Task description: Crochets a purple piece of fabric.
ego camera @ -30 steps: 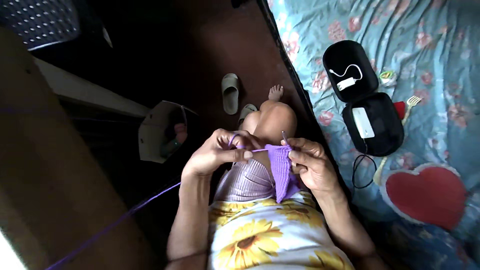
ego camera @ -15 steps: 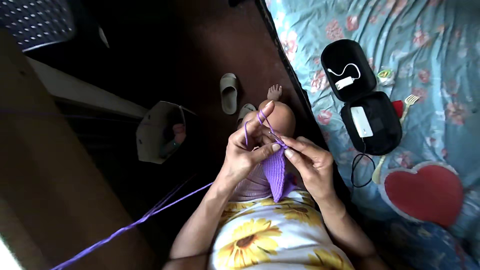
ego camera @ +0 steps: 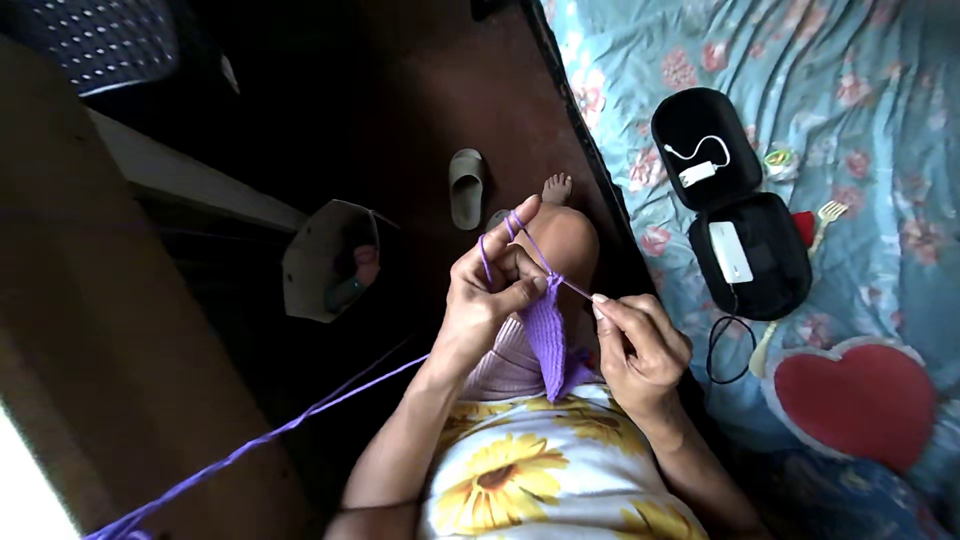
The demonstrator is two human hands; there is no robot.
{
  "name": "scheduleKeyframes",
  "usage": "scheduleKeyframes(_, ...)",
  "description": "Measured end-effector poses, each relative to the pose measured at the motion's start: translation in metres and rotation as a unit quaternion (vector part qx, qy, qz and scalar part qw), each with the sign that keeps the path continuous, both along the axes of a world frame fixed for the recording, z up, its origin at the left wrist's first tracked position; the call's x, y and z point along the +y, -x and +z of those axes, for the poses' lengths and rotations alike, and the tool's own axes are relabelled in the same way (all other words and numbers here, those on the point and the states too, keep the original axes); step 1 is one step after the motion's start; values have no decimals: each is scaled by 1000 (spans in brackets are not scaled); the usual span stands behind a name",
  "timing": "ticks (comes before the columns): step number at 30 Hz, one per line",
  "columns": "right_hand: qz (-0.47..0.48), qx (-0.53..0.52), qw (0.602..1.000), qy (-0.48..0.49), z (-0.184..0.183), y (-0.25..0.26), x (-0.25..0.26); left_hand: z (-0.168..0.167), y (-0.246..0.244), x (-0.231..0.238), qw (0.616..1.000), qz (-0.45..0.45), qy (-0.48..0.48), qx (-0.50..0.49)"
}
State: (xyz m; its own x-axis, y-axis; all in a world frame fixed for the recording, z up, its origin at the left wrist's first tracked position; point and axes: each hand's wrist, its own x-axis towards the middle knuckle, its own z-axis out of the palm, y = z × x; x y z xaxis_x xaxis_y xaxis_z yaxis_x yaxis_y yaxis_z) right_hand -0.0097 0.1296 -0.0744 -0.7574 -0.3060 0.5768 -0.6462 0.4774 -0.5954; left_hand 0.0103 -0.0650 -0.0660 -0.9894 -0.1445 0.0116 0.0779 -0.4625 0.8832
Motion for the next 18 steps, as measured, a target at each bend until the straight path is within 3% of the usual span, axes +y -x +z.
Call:
scheduleKeyframes(7,21,25,999,-38,-1,-1,3,-4,2,-20,994,-97,-42,-20)
scheduleKeyframes(14,2,-29,1000,-8,5,-3,2,-6,1,-5,999,-34,-9,11)
scheduleKeyframes(18,17,-17,999,-20,2,-4,6,-8,1,-10,997,-56,-35,-26)
